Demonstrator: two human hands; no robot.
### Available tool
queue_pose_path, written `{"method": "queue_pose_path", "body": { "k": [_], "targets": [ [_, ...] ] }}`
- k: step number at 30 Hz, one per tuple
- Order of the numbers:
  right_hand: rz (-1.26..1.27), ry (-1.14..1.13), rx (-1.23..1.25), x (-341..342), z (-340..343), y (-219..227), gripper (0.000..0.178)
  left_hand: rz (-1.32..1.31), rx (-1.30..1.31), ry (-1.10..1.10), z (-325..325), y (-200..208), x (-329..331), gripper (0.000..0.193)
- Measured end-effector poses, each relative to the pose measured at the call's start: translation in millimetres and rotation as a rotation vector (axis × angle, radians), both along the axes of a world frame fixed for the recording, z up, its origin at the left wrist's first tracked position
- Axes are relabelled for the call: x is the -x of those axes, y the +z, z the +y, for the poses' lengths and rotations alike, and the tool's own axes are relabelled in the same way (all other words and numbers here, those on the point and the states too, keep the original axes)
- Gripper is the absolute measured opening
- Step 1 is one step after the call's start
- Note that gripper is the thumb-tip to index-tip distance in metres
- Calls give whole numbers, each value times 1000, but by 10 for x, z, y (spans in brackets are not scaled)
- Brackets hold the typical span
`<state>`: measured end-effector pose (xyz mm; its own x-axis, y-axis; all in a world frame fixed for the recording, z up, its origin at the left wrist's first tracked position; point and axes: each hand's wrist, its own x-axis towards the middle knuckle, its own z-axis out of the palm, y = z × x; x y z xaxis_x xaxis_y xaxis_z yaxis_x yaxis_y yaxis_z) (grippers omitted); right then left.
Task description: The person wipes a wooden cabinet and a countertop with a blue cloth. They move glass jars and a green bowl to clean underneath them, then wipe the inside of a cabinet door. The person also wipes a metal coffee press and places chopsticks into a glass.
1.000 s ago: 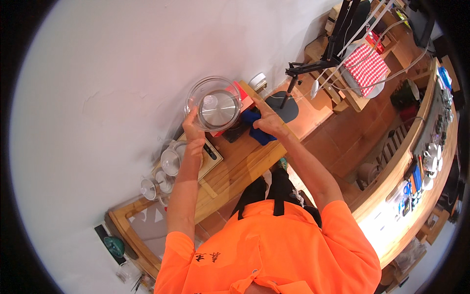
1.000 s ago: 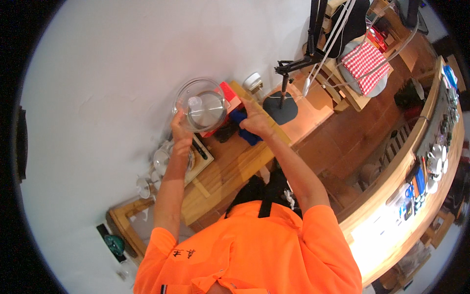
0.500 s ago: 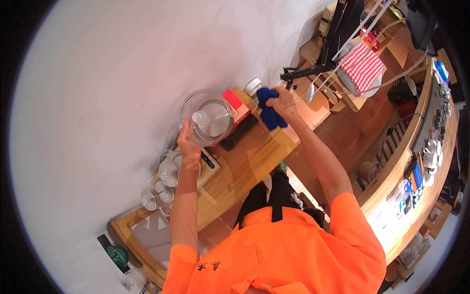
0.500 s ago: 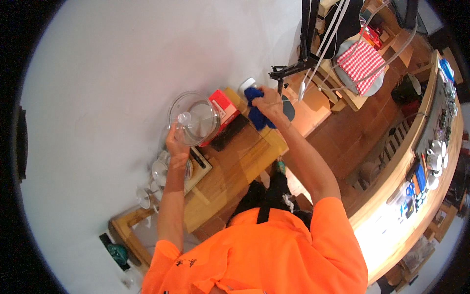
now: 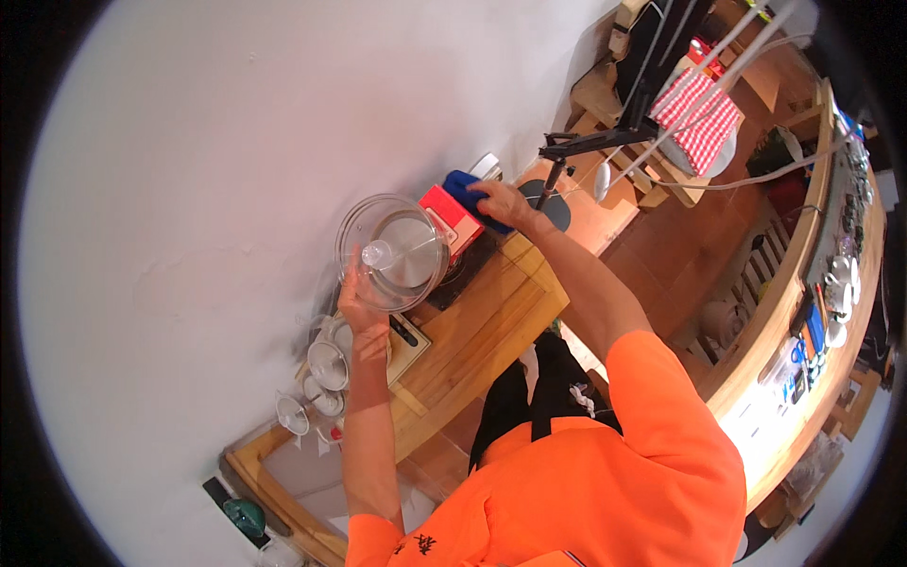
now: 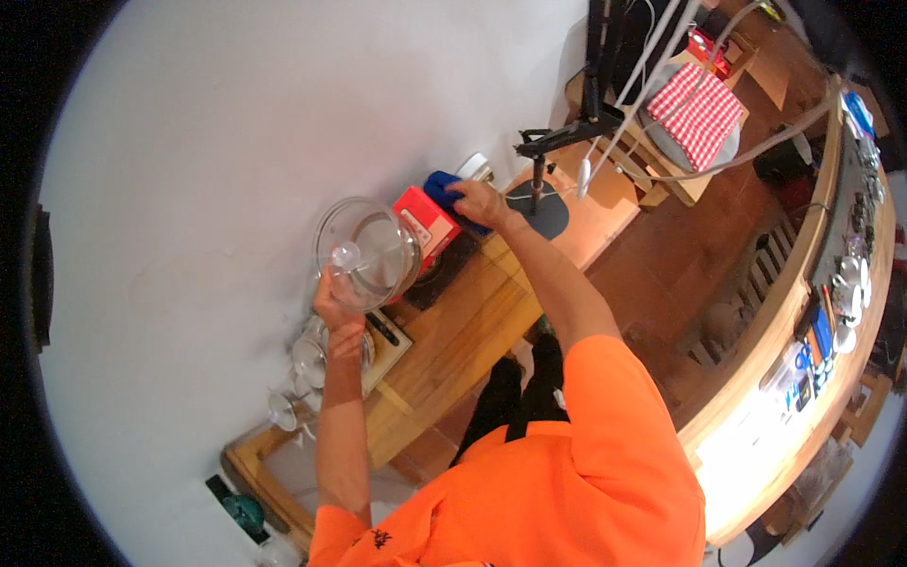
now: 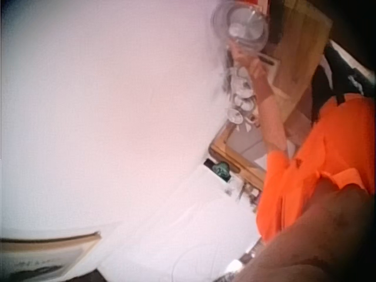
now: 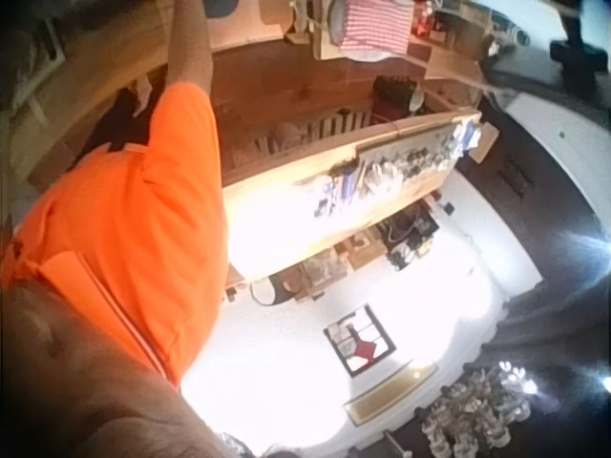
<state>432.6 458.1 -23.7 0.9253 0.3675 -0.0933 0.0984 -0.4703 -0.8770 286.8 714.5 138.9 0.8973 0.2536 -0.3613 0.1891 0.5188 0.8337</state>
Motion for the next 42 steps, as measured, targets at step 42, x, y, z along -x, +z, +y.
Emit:
{"method": "queue_pose_path", "body": {
  "k": [42],
  "targets": [
    [811, -24, -484, -221, -58, -2322, 49, -53, 34, 52, -21, 17, 57, 56]
  ]
}}
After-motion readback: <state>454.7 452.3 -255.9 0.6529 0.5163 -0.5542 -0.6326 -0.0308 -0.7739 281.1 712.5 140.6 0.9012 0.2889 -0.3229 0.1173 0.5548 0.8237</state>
